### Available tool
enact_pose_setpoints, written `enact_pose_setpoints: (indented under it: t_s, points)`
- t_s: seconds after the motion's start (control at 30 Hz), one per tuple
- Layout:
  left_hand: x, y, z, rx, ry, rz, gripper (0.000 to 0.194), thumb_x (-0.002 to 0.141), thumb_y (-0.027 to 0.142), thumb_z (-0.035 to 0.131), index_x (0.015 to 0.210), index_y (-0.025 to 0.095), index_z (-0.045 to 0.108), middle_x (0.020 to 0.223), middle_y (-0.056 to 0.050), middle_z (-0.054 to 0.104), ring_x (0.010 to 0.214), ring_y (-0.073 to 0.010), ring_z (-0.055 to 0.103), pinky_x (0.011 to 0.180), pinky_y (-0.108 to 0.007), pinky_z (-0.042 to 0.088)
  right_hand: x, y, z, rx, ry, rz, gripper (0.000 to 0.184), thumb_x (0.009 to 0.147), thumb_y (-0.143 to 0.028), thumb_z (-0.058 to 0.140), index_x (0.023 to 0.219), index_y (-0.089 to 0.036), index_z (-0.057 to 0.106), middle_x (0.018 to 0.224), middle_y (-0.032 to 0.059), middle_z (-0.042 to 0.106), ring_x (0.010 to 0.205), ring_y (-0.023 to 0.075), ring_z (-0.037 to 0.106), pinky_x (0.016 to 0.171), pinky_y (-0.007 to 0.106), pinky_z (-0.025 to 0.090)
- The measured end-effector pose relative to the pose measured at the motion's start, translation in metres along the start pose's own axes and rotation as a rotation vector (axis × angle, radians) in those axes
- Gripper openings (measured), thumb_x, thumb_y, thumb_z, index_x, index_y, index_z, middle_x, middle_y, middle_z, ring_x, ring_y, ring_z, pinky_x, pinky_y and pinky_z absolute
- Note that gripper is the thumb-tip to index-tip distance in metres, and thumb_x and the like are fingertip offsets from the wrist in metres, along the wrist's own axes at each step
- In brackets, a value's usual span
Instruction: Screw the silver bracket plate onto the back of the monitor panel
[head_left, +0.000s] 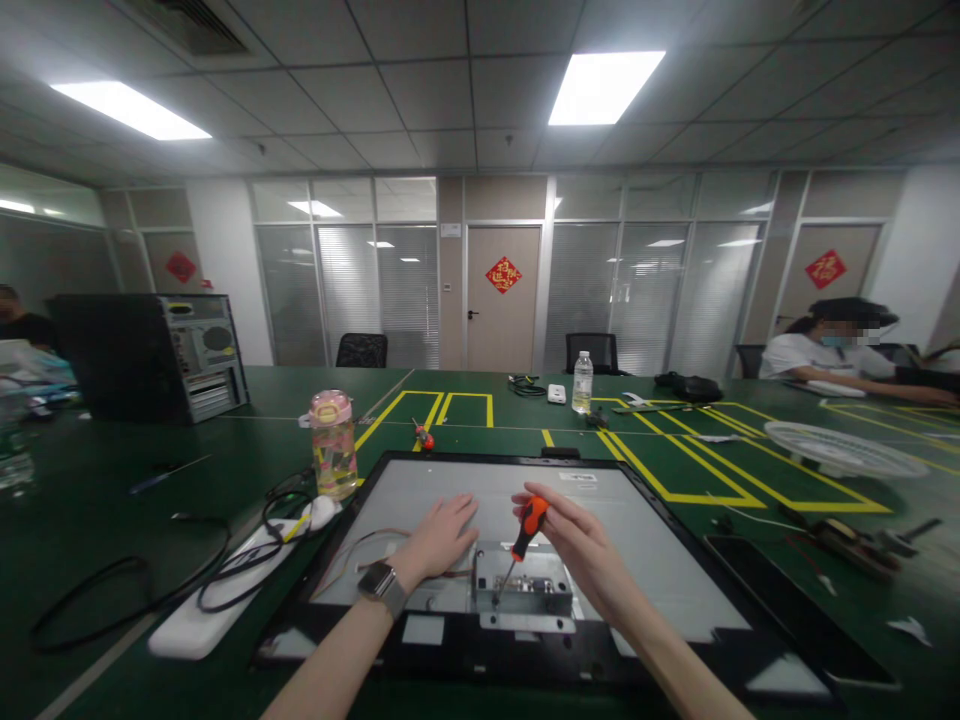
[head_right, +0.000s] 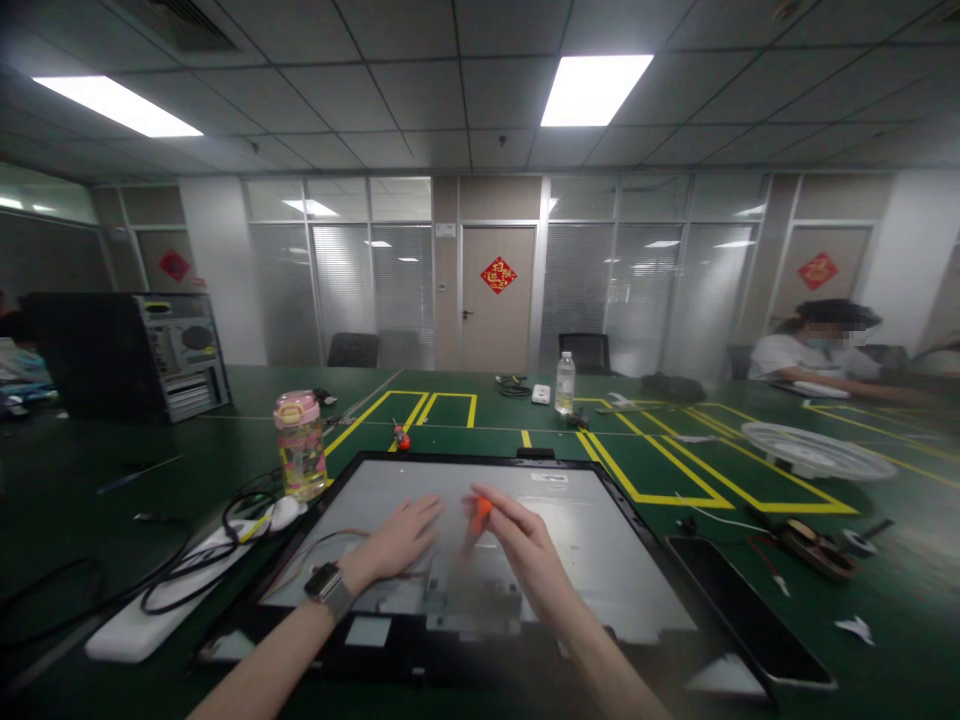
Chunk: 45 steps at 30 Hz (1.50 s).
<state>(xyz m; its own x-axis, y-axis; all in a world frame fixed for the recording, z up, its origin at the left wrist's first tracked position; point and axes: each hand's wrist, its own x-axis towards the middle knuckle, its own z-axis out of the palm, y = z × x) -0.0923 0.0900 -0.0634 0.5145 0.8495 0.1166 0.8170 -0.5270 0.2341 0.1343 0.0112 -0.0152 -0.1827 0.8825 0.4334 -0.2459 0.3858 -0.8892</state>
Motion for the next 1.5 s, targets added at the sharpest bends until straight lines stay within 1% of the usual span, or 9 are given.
enact_pose_setpoints:
  t_s: [0.23,0.4,0.53,0.73,0.9,1.03,1.17,1.33,1.5]
  points:
    - [-0.002,0.002,-0.003,0.003,-0.015,-0.006,0.049,0.092,0.034,0.035,0.139,0.018,0.037,0.148,-0.009,0.031,0.137,-0.0226,0.026,0.112,-0.044,0.016,-0.005,-0.008,0.007,-0.376,0.086,-0.238,0.028,0.079,-0.042,0.065,0.099,-0.024,0.072,0.094,0.0080,0.068,0.092,0.0253,0.062,0.084,0.038,0.049]
    - [-0.002,0.004,-0.005,0.010,-0.026,-0.013,0.050,0.092,0.033,0.034,0.139,0.016,0.037,0.148,-0.010,0.030,0.137,-0.0227,0.026,0.112,-0.045,0.016,-0.006,-0.009,0.009,-0.333,0.035,-0.195,0.033,0.086,-0.042,0.055,0.113,-0.025,0.065,0.104,0.0090,0.068,0.098,0.0253,0.062,0.089,0.041,0.048]
    - [-0.002,0.005,-0.006,0.017,-0.033,-0.013,0.050,0.092,0.032,0.034,0.139,0.015,0.037,0.148,-0.011,0.030,0.137,-0.0222,0.025,0.112,-0.044,0.016,-0.004,-0.005,0.006,-0.376,0.080,-0.247,0.030,0.080,-0.040,0.064,0.103,-0.023,0.070,0.090,0.0072,0.067,0.086,0.0223,0.062,0.080,0.036,0.051]
    - [-0.001,0.003,-0.004,0.023,-0.020,-0.009,0.049,0.092,0.032,0.035,0.139,0.017,0.037,0.148,-0.010,0.031,0.136,-0.0224,0.026,0.112,-0.044,0.017,-0.003,-0.008,0.006,-0.324,0.055,-0.183,0.035,0.085,-0.045,0.056,0.112,-0.025,0.066,0.102,0.0091,0.070,0.095,0.0252,0.064,0.087,0.041,0.049]
    - [-0.003,0.005,-0.005,0.024,-0.030,-0.012,0.050,0.092,0.033,0.034,0.139,0.016,0.036,0.148,-0.010,0.030,0.136,-0.0224,0.026,0.112,-0.044,0.016,-0.003,-0.009,0.006,-0.390,0.098,-0.232,0.032,0.080,-0.043,0.063,0.102,-0.022,0.071,0.092,0.0080,0.069,0.090,0.0244,0.064,0.082,0.037,0.051]
    - [-0.003,0.006,-0.006,0.022,-0.023,-0.014,0.051,0.092,0.033,0.033,0.139,0.014,0.037,0.148,-0.011,0.030,0.136,-0.0224,0.026,0.112,-0.045,0.016,-0.003,-0.008,0.004,-0.343,0.054,-0.178,0.036,0.085,-0.044,0.056,0.114,-0.024,0.065,0.100,0.0092,0.069,0.096,0.0254,0.064,0.088,0.042,0.049]
    - [-0.003,0.006,-0.006,0.017,-0.019,-0.012,0.050,0.091,0.032,0.034,0.139,0.015,0.037,0.148,-0.010,0.031,0.136,-0.0218,0.026,0.112,-0.044,0.016,-0.002,-0.008,0.004,-0.399,0.094,-0.229,0.031,0.080,-0.041,0.063,0.104,-0.023,0.070,0.091,0.0081,0.069,0.088,0.0243,0.064,0.083,0.039,0.050]
    - [-0.001,0.003,-0.003,0.014,-0.016,-0.010,0.050,0.092,0.032,0.034,0.139,0.015,0.038,0.148,-0.010,0.030,0.136,-0.0225,0.026,0.111,-0.045,0.017,-0.003,-0.011,0.003,-0.333,0.028,-0.186,0.036,0.086,-0.044,0.054,0.114,-0.025,0.065,0.104,0.0098,0.070,0.098,0.0260,0.064,0.090,0.044,0.047]
    - [-0.001,0.003,-0.003,0.008,-0.012,-0.003,0.050,0.091,0.031,0.035,0.138,0.015,0.038,0.147,-0.011,0.031,0.136,-0.0229,0.027,0.111,-0.045,0.016,-0.002,-0.010,0.002,-0.416,0.095,-0.231,0.032,0.081,-0.042,0.062,0.104,-0.022,0.070,0.094,0.0078,0.070,0.090,0.0240,0.064,0.083,0.037,0.051]
